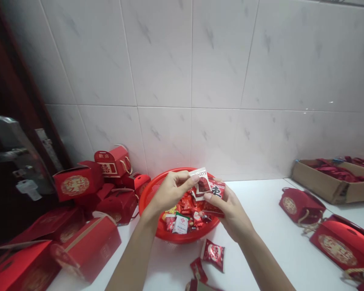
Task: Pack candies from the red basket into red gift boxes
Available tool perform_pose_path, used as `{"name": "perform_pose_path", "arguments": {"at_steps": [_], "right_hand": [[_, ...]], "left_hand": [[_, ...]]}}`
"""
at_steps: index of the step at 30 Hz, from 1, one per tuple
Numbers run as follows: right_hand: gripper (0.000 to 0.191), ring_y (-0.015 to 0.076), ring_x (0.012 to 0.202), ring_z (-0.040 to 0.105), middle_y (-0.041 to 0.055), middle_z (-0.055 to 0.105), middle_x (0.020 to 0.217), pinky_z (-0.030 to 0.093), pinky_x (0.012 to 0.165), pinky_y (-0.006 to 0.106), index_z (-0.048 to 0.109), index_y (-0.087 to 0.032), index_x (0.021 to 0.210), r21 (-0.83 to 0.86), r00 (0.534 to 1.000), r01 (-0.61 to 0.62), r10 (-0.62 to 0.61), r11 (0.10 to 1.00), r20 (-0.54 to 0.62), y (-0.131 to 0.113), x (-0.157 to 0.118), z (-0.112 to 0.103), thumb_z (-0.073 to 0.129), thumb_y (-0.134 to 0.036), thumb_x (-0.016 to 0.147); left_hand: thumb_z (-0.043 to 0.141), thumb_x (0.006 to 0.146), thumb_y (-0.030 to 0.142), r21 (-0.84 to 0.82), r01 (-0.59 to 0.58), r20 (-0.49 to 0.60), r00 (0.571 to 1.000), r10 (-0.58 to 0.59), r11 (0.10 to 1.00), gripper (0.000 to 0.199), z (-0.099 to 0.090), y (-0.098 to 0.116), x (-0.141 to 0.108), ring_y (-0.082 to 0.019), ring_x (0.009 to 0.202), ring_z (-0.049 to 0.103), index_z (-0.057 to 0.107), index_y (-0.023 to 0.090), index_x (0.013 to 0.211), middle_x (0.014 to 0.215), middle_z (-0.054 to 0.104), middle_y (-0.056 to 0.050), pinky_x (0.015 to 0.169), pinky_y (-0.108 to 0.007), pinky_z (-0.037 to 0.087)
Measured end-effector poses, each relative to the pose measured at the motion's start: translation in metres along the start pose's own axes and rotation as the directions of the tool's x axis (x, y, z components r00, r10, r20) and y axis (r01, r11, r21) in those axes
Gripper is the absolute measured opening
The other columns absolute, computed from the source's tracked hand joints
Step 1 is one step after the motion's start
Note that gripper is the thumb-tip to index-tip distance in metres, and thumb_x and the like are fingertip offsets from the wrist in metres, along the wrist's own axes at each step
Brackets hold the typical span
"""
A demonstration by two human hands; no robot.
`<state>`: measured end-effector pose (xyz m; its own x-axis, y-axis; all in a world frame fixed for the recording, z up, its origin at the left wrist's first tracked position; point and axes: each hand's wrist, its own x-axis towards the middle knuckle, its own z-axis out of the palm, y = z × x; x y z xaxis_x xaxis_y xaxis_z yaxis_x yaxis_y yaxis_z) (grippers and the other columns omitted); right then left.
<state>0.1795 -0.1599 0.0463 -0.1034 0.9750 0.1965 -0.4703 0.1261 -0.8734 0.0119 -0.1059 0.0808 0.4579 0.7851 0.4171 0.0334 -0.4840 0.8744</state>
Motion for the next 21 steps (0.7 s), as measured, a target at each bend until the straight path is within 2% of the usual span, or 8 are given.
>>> {"name": "perform_pose_path", "arguments": {"at_steps": [5,10,13,21], "right_hand": [[0.051,0.0223,0.087,0.072,0.0040,0.073,0.102,0.062,0.064,0.032,0.058,-0.023,0.114,-0.063,1.000,-0.019,0.019,0.998,-0.003,-0.0003,-0.0019,-0.0017,0.085,-0.036,0.073],[0.055,0.0211,0.087,0.072,0.0027,0.072,0.102,0.062,0.067,0.032,0.053,-0.025,0.113,-0.129,0.997,0.000,-0.010,0.992,-0.072,0.0004,-0.0006,-0.0018,0.086,-0.040,0.072],[0.059,0.0201,0.084,0.071,0.0027,0.072,0.102,0.062,0.065,0.032,0.051,-0.025,0.115,-0.154,0.995,-0.027,0.011,0.988,-0.099,0.0015,0.0002,-0.0012,0.086,-0.042,0.070],[0.062,0.0190,0.082,0.069,0.0027,0.070,0.100,0.062,0.062,0.030,0.050,-0.024,0.115,-0.172,0.992,-0.052,0.031,0.984,-0.123,-0.0007,-0.0008,0.0016,0.086,-0.044,0.068]], "left_hand": [[0.063,0.091,0.052,0.034,0.015,-0.021,1.000,-0.015,0.999,0.045,0.0000,-0.0036,0.0016,-0.015,0.068,0.057,0.071,0.013,0.070,0.070,0.064,-0.003,0.066,-0.027,0.046],[0.072,0.085,0.041,0.065,-0.010,0.053,0.999,0.006,0.998,0.027,0.0044,-0.0029,0.0026,-0.018,0.078,0.062,0.074,0.015,0.078,0.081,0.069,-0.005,0.074,-0.030,0.049],[0.073,0.085,0.037,0.149,-0.055,0.054,0.997,0.048,0.987,0.026,0.0060,-0.0033,0.0033,-0.017,0.075,0.061,0.072,0.015,0.072,0.077,0.066,-0.004,0.073,-0.030,0.047],[0.071,0.086,0.035,0.127,-0.087,0.071,0.994,0.079,0.988,0.024,0.0065,-0.0048,0.0042,-0.016,0.072,0.057,0.072,0.015,0.073,0.075,0.062,-0.003,0.070,-0.030,0.046]]}}
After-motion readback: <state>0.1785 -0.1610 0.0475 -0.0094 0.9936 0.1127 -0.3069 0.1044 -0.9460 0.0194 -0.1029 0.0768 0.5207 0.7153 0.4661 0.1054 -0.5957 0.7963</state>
